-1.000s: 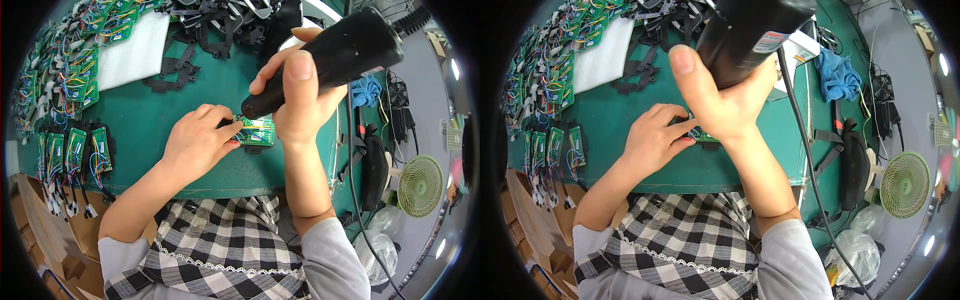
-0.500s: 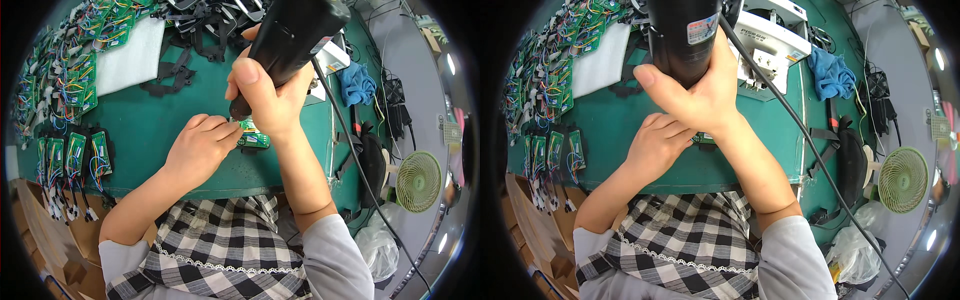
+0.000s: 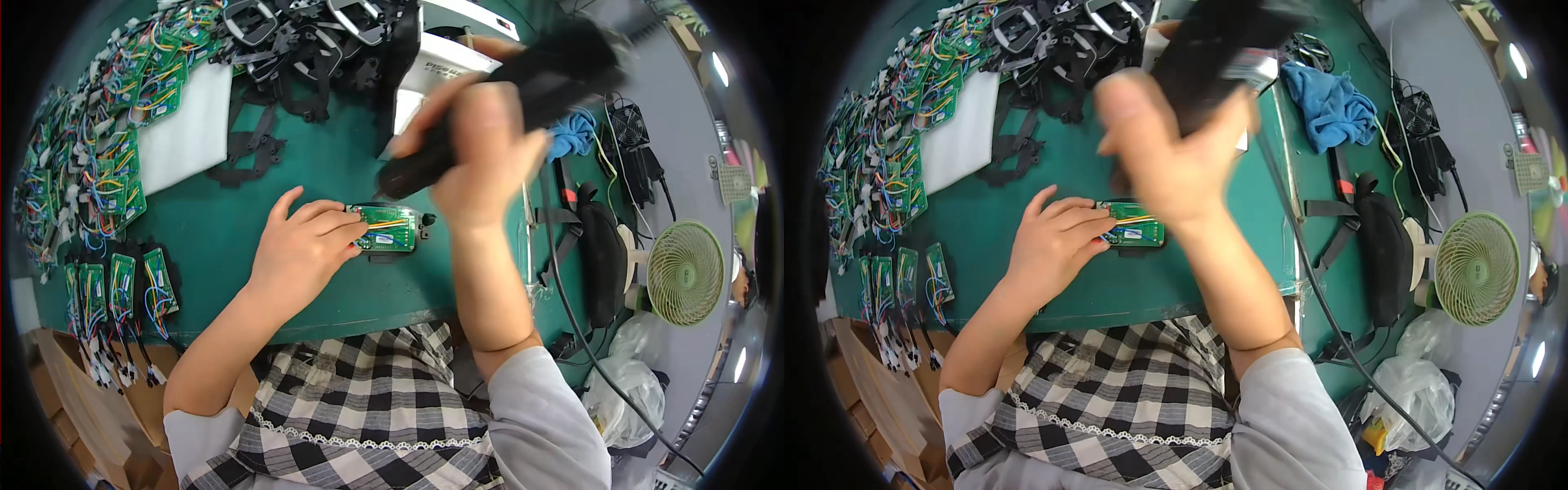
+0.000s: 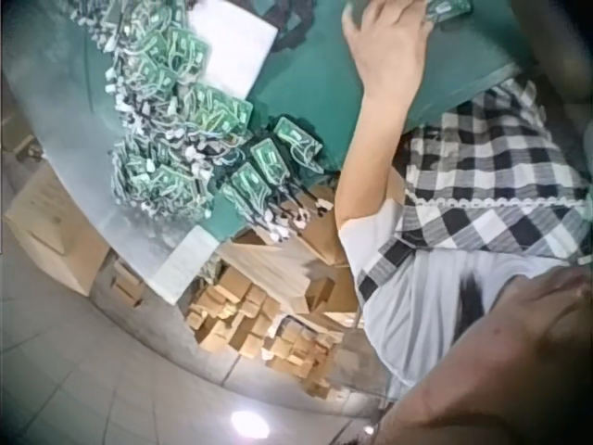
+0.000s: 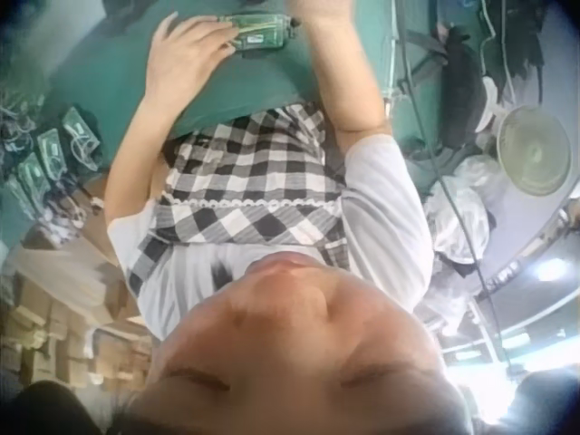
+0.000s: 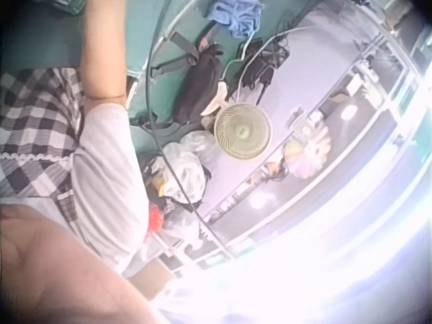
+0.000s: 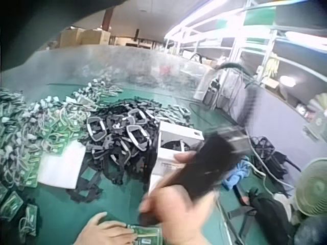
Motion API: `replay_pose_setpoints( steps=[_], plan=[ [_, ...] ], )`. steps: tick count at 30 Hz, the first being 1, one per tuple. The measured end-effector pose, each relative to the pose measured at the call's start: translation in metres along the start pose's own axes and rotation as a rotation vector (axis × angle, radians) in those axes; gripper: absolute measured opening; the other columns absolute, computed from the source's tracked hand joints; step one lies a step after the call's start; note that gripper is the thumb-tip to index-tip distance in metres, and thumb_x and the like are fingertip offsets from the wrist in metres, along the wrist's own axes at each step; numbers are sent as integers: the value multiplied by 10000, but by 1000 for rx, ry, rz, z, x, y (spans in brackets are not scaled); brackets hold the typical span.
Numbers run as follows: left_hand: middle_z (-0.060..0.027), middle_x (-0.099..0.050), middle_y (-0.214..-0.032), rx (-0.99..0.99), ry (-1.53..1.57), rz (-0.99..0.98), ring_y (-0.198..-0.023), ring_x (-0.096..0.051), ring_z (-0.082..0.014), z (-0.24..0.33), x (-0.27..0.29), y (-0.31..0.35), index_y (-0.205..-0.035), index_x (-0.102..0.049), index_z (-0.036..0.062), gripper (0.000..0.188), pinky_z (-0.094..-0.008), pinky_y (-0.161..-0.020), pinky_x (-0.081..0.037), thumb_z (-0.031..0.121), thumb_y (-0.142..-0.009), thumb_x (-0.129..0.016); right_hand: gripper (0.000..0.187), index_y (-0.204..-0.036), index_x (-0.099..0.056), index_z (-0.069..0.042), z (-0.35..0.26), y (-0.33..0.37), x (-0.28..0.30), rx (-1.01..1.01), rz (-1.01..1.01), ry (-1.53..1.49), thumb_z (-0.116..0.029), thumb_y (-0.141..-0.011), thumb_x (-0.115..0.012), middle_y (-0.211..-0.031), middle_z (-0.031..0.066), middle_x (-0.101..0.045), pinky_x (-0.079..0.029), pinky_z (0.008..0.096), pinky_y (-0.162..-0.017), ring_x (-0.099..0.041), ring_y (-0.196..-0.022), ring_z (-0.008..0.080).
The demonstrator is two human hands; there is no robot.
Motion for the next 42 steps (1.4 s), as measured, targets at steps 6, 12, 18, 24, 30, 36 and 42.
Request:
replay_pose_setpoints(
  steps=[6, 12, 18, 24, 30, 36, 42],
  plan=[
    [5, -702, -960, 77, 125, -20, -955, -613, -179, -7, 4, -8, -926, -728, 131, 204, -398, -960, -382, 212, -738, -740, 611, -1107, -400, 96, -35, -40, 57, 340, 172, 110, -452, -890, -561, -582, 146, -558, -495, 317, -440, -569, -437, 230],
    [-2, -707, -914, 103, 200, 1, -861, -617, -194, -15, 1, -11, -875, -732, 115, 120, -349, -864, -415, 165, -768, -713, 588, -1075, -429, 122, -27, -38, 50, 317, 172, 187, -409, -882, -591, -581, 156, -571, -486, 299, -445, -572, -433, 209],
    [-11, -703, -913, 107, 219, 41, -845, -622, -211, -17, 0, -10, -849, -716, 96, 95, -354, -824, -437, 148, -771, -700, 627, -1152, -407, 71, -26, -14, 42, 94, 69, 134, -500, -903, -475, -633, 134, -552, -494, 331, -459, -548, -459, 220],
    [-14, -687, -878, 89, 232, 55, -837, -618, -219, -16, -1, -12, -837, -693, 91, 96, -360, -812, -440, 138, -755, -711, 700, -1204, -356, 26, -10, 32, 5, -12, -130, -12, -569, -875, -521, -680, 145, -543, -507, 354, -459, -554, -477, 227],
    [-2, -673, -860, 77, 202, 66, -825, -610, -212, -16, -1, -10, -836, -693, 98, 100, -362, -801, -433, 140, -747, -716, 709, -1197, -342, 32, -16, 34, -1, 1, -166, 30, -564, -872, -543, -697, 150, -548, -515, 366, -467, -562, -486, 233],
    [9, -678, -878, 83, 167, 46, -836, -609, -200, -14, -1, -10, -838, -695, 107, 87, -349, -813, -420, 131, -755, -704, 717, -1211, -341, 19, -27, 36, 6, 26, -129, 67, -611, -889, -454, -688, 146, -532, -508, 373, -473, -549, -489, 245],
    [9, -663, -856, 65, 142, 96, -826, -604, -194, -15, 1, -9, -823, -683, 103, 87, -343, -804, -417, 129, -742, -699, 711, -1163, -357, 58, -8, 44, -11, 33, -141, 43, -559, -869, -550, -671, 146, -561, -491, 301, -435, -568, -464, 212]
  ],
)
Point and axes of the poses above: each hand's wrist, its own y-axis away from the middle knuckle, its own x-axis out of the back of the hand, z = x × y, the point moved 5 cm from there along -y, towards the middle knuckle
